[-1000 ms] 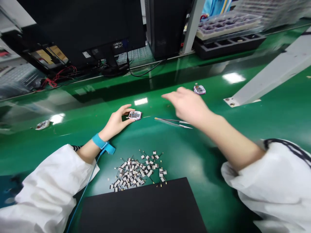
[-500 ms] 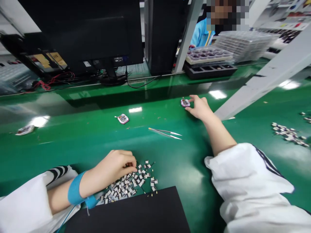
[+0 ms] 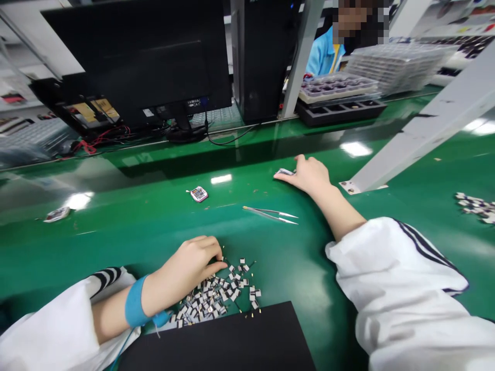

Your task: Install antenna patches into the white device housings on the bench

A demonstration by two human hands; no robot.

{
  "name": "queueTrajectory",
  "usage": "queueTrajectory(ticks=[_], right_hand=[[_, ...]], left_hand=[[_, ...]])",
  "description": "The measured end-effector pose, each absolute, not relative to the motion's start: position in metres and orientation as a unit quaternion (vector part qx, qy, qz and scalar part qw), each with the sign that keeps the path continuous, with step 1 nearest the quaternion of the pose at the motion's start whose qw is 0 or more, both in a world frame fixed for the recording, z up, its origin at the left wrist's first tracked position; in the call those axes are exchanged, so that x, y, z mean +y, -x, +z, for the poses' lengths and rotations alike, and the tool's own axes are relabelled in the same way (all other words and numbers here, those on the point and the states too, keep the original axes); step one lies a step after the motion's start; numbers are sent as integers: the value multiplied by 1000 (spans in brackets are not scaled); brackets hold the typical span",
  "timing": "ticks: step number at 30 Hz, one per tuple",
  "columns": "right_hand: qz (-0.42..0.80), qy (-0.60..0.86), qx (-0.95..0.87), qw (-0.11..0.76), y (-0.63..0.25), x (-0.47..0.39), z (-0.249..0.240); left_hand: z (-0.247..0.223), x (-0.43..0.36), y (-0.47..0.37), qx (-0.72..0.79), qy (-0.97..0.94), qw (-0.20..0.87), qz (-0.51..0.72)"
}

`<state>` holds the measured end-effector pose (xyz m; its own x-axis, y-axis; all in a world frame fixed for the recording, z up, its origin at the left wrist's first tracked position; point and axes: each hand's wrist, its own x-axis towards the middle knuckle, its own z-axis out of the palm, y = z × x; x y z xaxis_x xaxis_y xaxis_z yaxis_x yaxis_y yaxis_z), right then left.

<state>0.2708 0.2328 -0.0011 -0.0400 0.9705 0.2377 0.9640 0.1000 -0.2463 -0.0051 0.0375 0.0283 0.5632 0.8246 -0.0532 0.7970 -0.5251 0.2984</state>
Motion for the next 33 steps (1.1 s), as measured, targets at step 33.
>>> queueTrajectory(ticks=[33], right_hand=[[249, 305, -899, 192, -179, 81, 15]], left_hand=[[38, 48, 20, 410, -864, 161, 242]])
